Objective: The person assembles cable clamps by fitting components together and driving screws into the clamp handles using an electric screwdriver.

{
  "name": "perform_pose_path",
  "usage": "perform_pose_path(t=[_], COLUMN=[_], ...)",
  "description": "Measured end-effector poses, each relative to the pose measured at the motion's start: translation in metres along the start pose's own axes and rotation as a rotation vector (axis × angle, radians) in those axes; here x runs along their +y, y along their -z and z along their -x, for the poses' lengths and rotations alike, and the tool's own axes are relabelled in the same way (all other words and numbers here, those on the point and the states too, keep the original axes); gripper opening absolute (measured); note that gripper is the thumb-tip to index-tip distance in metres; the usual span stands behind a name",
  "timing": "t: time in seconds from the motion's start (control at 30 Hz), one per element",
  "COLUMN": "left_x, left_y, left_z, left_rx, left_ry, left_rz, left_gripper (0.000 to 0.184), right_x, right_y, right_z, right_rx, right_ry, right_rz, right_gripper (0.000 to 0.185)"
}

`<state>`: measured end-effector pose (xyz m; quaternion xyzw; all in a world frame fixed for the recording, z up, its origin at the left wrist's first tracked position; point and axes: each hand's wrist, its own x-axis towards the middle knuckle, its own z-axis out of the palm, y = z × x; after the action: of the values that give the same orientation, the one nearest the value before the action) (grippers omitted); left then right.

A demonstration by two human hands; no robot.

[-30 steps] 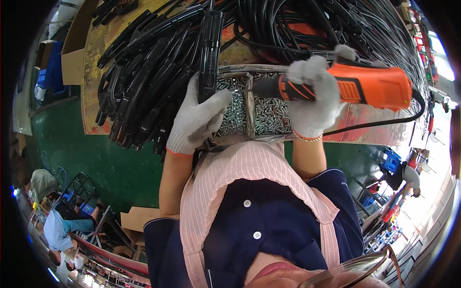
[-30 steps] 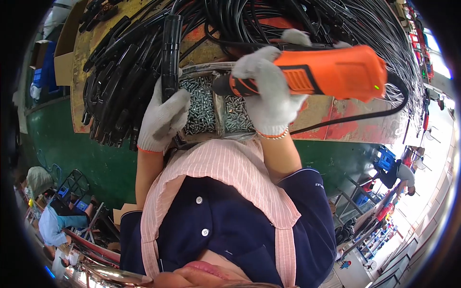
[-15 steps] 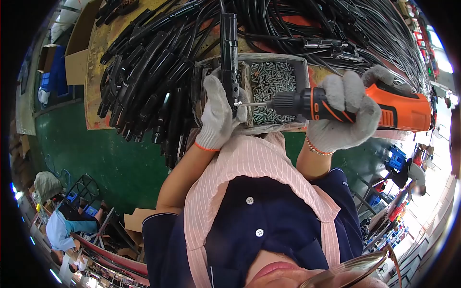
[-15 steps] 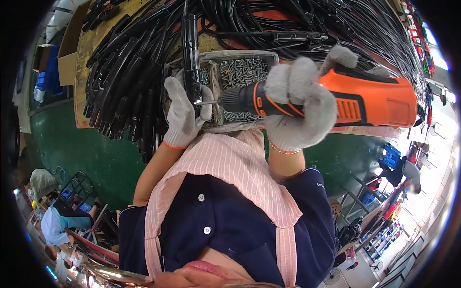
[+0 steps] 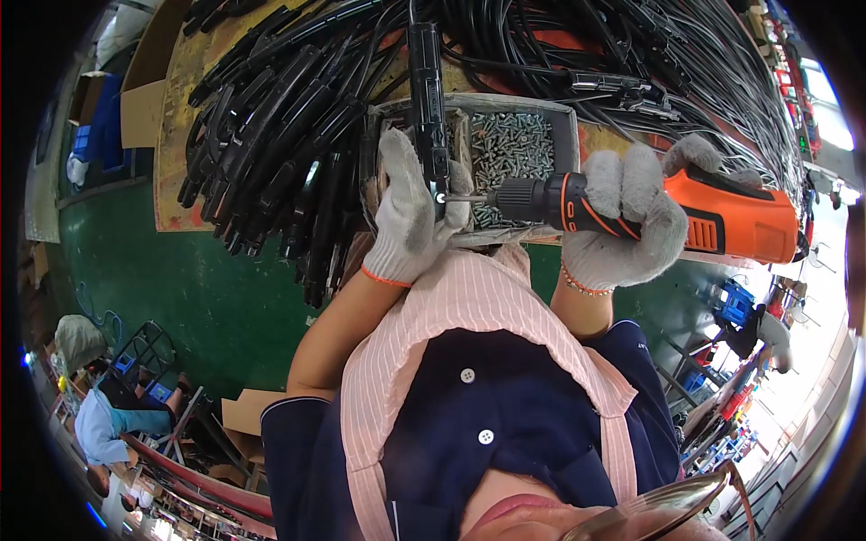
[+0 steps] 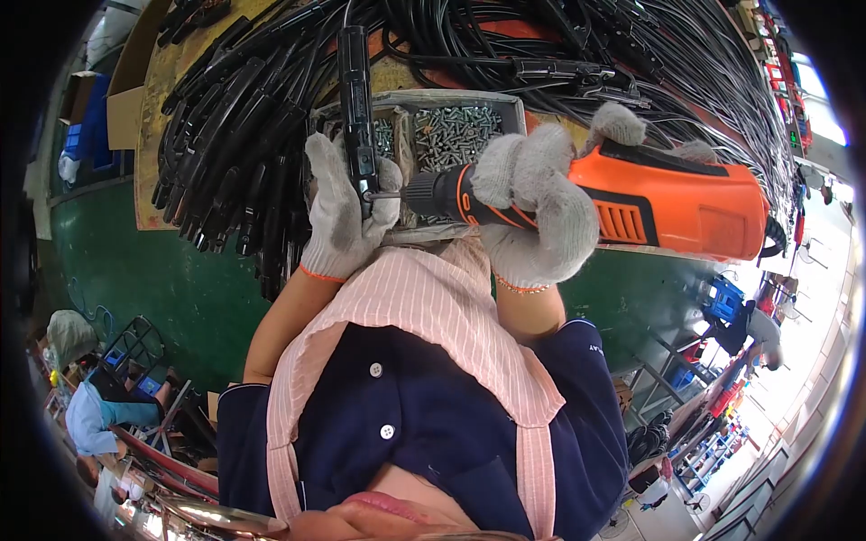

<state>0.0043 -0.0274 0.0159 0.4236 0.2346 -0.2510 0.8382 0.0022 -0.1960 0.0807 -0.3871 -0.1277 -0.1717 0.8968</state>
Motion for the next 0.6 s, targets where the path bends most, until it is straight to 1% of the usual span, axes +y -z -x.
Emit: perform_pose_path(t=[0.07, 0.17, 0.27, 0.3, 0.37, 0.4, 0.47, 0.57, 0.6], left_x=[0.003, 0.002, -0.01, -0.013, -0.017, -0.019, -0.021, -0.027, -0.034], left_y=[-0.004, -0.016, -0.009, -0.01, -0.014, -0.012, -0.006, 0.006, 0.014], left_z=[0.004, 0.005, 0.0, -0.001, -0.005, -0.007, -0.012, -0.013, -0.017], left_rx=[0.012, 0.105, 0.07, 0.107, 0.178, 0.177, 0.176, 0.051, 0.036], left_ry=[0.031, 0.02, 0.035, 0.05, 0.079, 0.08, 0.079, 0.03, 0.039], left_rz=[0.023, 0.017, -0.031, -0.019, 0.006, 0.011, 0.025, 0.008, 0.058], left_gripper=[0.076, 0.077, 0.078, 0.078, 0.078, 0.077, 0.077, 0.076, 0.07], right_x=[-0.001, -0.003, -0.01, -0.012, -0.008, -0.007, -0.002, 0.005, 0.007], right_y=[0.004, 0.006, -0.012, -0.02, -0.036, -0.043, -0.042, -0.038, -0.036], right_z=[0.004, 0.009, 0.011, 0.012, 0.013, 0.014, 0.014, 0.014, 0.013], right_rx=[0.016, 0.023, 0.063, 0.076, 0.171, 0.218, 0.239, 0.268, 0.277], right_ry=[0.038, 0.063, -0.038, -0.073, -0.092, -0.104, -0.099, -0.085, -0.074], right_rz=[0.014, 0.078, 0.219, 0.267, 0.351, 0.392, 0.331, 0.246, 0.222], right_gripper=[0.048, 0.051, 0.055, 0.057, 0.056, 0.056, 0.047, 0.035, 0.031])
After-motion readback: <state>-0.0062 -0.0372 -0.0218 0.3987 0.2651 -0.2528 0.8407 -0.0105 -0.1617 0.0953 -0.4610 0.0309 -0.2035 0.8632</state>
